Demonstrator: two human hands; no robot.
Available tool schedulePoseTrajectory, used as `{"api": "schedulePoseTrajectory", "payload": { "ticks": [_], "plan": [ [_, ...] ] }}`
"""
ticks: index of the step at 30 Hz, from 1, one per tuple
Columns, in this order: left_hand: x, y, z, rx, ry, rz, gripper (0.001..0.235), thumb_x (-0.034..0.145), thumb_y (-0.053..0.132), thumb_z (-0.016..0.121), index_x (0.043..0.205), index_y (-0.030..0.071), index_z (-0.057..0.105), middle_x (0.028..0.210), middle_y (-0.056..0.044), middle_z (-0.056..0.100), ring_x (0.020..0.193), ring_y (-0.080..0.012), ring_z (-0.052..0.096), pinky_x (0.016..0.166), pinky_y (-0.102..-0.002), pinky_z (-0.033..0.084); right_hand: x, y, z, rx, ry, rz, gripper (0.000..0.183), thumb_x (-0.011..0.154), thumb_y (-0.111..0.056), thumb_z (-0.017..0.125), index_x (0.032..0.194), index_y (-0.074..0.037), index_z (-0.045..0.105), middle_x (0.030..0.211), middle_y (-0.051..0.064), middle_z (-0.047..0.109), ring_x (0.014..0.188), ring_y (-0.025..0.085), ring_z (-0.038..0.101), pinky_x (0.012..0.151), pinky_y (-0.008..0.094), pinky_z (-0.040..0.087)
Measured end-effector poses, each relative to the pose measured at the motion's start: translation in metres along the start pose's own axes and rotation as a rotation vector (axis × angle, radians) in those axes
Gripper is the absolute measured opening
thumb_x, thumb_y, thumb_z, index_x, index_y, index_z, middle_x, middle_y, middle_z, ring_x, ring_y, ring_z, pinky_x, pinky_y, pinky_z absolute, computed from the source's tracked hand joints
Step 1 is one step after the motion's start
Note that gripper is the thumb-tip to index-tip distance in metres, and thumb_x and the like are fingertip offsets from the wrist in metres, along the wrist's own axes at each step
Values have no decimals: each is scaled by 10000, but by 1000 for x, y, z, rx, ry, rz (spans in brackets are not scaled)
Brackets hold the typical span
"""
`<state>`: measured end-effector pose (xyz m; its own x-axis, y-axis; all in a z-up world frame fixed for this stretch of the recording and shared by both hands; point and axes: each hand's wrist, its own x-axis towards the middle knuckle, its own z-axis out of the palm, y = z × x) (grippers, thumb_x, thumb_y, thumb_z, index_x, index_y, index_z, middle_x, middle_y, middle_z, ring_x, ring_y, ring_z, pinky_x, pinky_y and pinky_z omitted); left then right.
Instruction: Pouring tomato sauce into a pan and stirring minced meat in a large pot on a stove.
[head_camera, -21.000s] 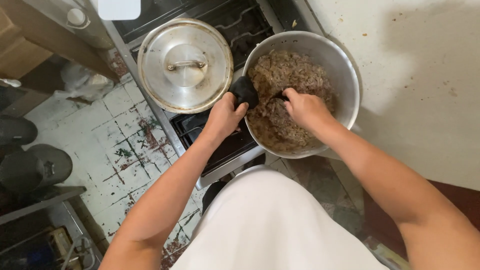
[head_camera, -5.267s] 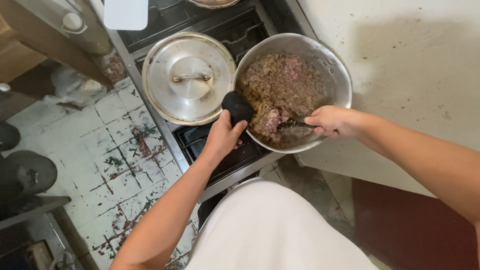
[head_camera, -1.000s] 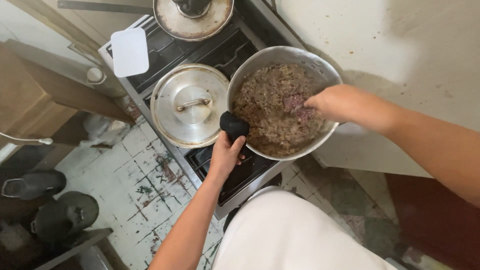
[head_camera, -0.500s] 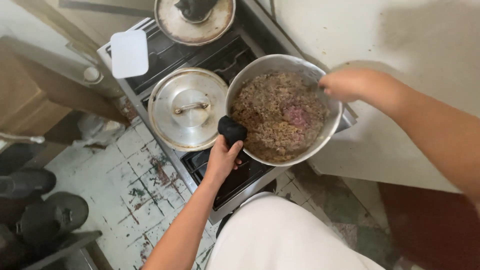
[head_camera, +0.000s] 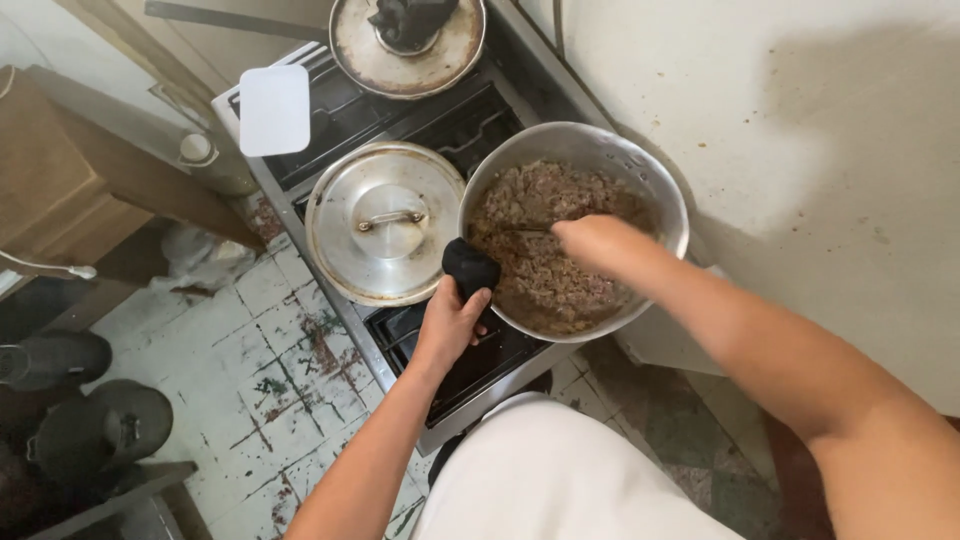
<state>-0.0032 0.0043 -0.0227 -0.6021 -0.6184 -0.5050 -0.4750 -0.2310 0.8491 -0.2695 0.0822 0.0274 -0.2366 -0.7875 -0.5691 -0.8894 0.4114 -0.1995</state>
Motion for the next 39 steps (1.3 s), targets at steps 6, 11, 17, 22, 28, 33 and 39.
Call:
{"api": "schedulePoseTrajectory", "payload": {
  "ticks": [6,11,17,22,28,33,39],
  "plan": [
    [-2,2,0,-33,-3,23,295,1023,269,644,1119,14,531,702,-194,720,538,-220,711,522,-305,598,-24,20,-74,-66,76,139,423,1043,-278,464,1408,-146,633,1272,199,723,1179,406,679,963,540,544],
    [2,3,0,13,-9,27,311,1033,304,638,1096,20,532,681,-162,716,516,-191,688,498,-289,567,1,14,-36,-63,139,117,368,1013,-296,517,1286,-122,693,1159,206,756,1096,405,713,910,531,574],
    [-1,5,1,-22,-8,50,285,1038,269,629,1099,11,528,717,-201,721,542,-213,706,498,-284,598,22,26,-42,-304,41,8,343,1022,-358,500,1273,-242,703,1139,150,779,1104,372,730,902,527,579],
    [0,-2,0,38,-6,29,299,1020,311,641,1049,35,531,645,-155,711,489,-199,676,494,-306,552,47,5,-49,-269,278,-9,312,1032,-390,498,1252,-255,674,1017,166,775,1026,358,738,861,505,583],
    [-8,12,-3,55,-19,26,312,1032,329,631,1036,36,524,649,-172,713,501,-202,688,512,-299,558,1,-39,-25,-267,72,-274,257,999,-261,569,1214,-209,699,1063,129,787,1025,319,747,857,482,597],
    [-5,9,-4,22,-32,10,305,1034,306,630,1057,19,527,675,-191,713,526,-205,697,522,-292,585,-44,-15,-15,-471,28,-321,263,966,-227,612,1205,-214,722,1075,64,796,1046,249,751,868,423,611],
    [-5,7,-2,22,-39,6,315,1025,310,648,1061,21,529,652,-173,709,496,-196,683,496,-287,581,-73,27,-16,-642,-50,-241,301,954,-257,650,1250,-270,704,1082,-5,794,1054,168,750,875,362,617]
  ]
}}
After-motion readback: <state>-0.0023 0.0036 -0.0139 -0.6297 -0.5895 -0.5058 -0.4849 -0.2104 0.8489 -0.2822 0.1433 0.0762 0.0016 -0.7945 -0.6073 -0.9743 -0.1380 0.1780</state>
